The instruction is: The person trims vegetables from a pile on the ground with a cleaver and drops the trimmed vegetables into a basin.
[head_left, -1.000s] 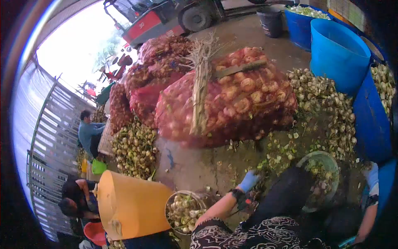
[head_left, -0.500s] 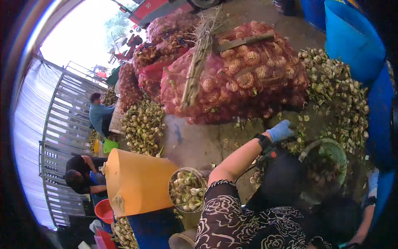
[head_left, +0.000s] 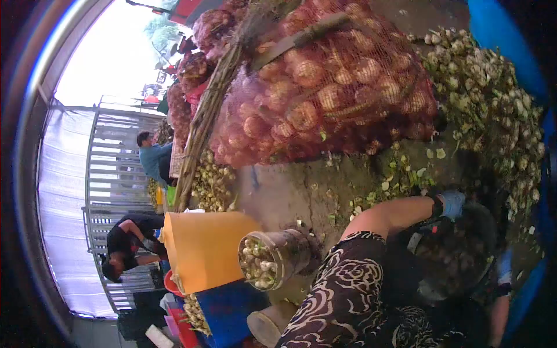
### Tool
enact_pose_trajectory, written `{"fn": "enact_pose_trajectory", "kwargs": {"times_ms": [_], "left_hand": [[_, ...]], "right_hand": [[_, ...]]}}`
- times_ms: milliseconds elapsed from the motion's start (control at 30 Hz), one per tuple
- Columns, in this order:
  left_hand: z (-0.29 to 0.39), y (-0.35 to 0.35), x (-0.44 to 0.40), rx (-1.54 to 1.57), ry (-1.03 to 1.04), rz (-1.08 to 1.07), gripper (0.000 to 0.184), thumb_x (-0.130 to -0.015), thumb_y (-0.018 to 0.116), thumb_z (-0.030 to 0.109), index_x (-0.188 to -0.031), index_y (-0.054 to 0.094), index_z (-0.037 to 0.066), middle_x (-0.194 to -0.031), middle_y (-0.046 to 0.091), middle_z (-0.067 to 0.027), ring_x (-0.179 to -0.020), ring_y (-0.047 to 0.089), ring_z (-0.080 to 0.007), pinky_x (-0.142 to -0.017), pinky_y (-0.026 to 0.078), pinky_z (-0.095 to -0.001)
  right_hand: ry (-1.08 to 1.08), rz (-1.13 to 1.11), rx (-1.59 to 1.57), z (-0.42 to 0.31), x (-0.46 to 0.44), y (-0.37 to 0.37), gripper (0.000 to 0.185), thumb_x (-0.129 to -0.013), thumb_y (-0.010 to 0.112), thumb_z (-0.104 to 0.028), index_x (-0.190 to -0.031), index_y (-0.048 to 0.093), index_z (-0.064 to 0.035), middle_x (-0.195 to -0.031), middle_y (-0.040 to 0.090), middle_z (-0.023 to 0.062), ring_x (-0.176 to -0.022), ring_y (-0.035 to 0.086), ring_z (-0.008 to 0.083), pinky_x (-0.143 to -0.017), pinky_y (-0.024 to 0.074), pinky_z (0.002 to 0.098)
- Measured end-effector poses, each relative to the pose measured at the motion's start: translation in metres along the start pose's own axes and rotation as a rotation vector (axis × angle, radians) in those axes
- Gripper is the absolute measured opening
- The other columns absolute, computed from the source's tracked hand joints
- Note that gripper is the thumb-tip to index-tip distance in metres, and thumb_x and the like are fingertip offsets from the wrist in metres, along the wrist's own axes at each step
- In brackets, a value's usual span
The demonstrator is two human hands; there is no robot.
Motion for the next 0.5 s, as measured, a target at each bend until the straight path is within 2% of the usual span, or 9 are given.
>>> {"fn": "enact_pose_trajectory", "kwargs": {"times_ms": [67, 133, 200, 233, 267, 300, 400, 467, 500], "left_hand": [[0.007, -0.014, 0.003, -0.227, -0.007, 0.092, 0.032, -0.068, 0.061, 0.023, -0.090, 0.062, -0.001, -0.090, 0.062, -0.0222, -0.080, 0.062, -0.0345, -0.069, 0.049, -0.0434], [0.024, -0.027, 0.023, -0.168, 0.046, 0.154, 0.028, -0.072, 0.058, 0.024, -0.088, 0.062, 0.001, -0.080, 0.062, -0.0183, -0.074, 0.061, -0.0352, -0.064, 0.046, -0.0454], [0.038, -0.030, 0.031, -0.033, 0.050, 0.025, 0.025, -0.071, 0.053, 0.016, -0.090, 0.061, 0.003, -0.079, 0.062, -0.0184, -0.074, 0.060, -0.0372, -0.064, 0.047, -0.0457], [0.013, -0.017, 0.028, -0.014, -0.072, 0.066, 0.025, -0.069, 0.054, 0.015, -0.090, 0.062, 0.004, -0.079, 0.062, -0.0190, -0.075, 0.060, -0.0368, -0.065, 0.047, -0.0449], [0.021, -0.016, 0.033, -0.066, 0.020, 0.031, 0.027, -0.067, 0.057, 0.016, -0.090, 0.061, 0.004, -0.080, 0.062, -0.0194, -0.077, 0.060, -0.0364, -0.067, 0.048, -0.0442], [0.011, -0.003, 0.036, -0.149, -0.092, -0.121, 0.028, -0.066, 0.057, 0.015, -0.092, 0.061, 0.004, -0.083, 0.062, -0.0197, -0.080, 0.059, -0.0372, -0.069, 0.047, -0.0443], [-0.024, 0.033, 0.045, -0.138, 0.016, -0.088, 0.031, -0.068, 0.062, 0.022, -0.094, 0.060, 0.004, -0.088, 0.061, -0.0199, -0.083, 0.059, -0.0365, -0.071, 0.047, -0.0437], [-0.012, 0.034, 0.055, -0.161, 0.023, -0.237, 0.046, -0.067, 0.068, 0.037, -0.098, 0.059, 0.004, -0.090, 0.061, -0.0185, -0.085, 0.059, -0.0342, -0.073, 0.047, -0.0420], [-0.008, 0.019, 0.049, -0.176, 0.037, -0.247, 0.046, -0.067, 0.068, 0.037, -0.098, 0.059, 0.004, -0.090, 0.061, -0.0185, -0.085, 0.059, -0.0342, -0.073, 0.047, -0.0420]], "right_hand": [[0.000, -0.017, -0.003, -0.013, -0.004, 0.013, 0.026, -0.084, 0.049, -0.018, -0.107, 0.052, -0.0072, -0.096, 0.056, 0.0073, -0.081, 0.052, 0.0180, -0.070, 0.0430, 0.0306], [-0.012, -0.015, 0.019, -0.042, 0.009, 0.023, 0.026, -0.084, 0.050, -0.019, -0.107, 0.052, -0.0075, -0.097, 0.056, 0.0073, -0.083, 0.052, 0.0184, -0.071, 0.0425, 0.0311], [-0.034, 0.000, 0.031, -0.054, 0.033, 0.026, 0.026, -0.084, 0.050, -0.020, -0.106, 0.052, -0.0077, -0.097, 0.056, 0.0074, -0.085, 0.052, 0.0188, -0.073, 0.0420, 0.0315], [-0.046, -0.001, 0.009, -0.066, 0.038, 0.033, 0.026, -0.084, 0.050, -0.020, -0.106, 0.052, -0.0078, -0.097, 0.056, 0.0074, -0.086, 0.051, 0.0190, -0.074, 0.0418, 0.0318], [-0.051, 0.005, -0.026, -0.075, 0.040, 0.040, 0.026, -0.083, 0.051, -0.020, -0.106, 0.052, -0.0079, -0.097, 0.055, 0.0075, -0.087, 0.051, 0.0192, -0.075, 0.0415, 0.0320], [-0.055, 0.003, -0.076, -0.079, 0.041, 0.046, 0.026, -0.083, 0.051, -0.021, -0.106, 0.052, -0.0080, -0.098, 0.055, 0.0075, -0.087, 0.051, 0.0194, -0.076, 0.0413, 0.0323], [0.117, 0.042, -0.633, -0.045, 0.052, 0.064, 0.026, -0.083, 0.051, -0.022, -0.106, 0.052, -0.0084, -0.098, 0.055, 0.0076, -0.090, 0.050, 0.0200, -0.078, 0.0406, 0.0330], [0.398, 0.166, -1.168, -0.001, 0.071, 0.071, 0.016, -0.075, 0.062, -0.017, -0.088, 0.060, -0.0085, -0.080, 0.059, 0.0052, -0.070, 0.054, 0.0152, -0.060, 0.0450, 0.0319], [0.141, 0.052, -0.691, -0.039, 0.070, 0.056, 0.015, -0.072, 0.064, -0.019, -0.081, 0.060, -0.0074, -0.073, 0.058, 0.0073, -0.064, 0.053, 0.0170, -0.058, 0.0444, 0.0321]]}}
Point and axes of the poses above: each hand's wrist, its own x-axis away from the middle knuckle, its own y-axis out of the palm, z = x × y, the point moved 10 cm from there along -x, towards the middle knuckle
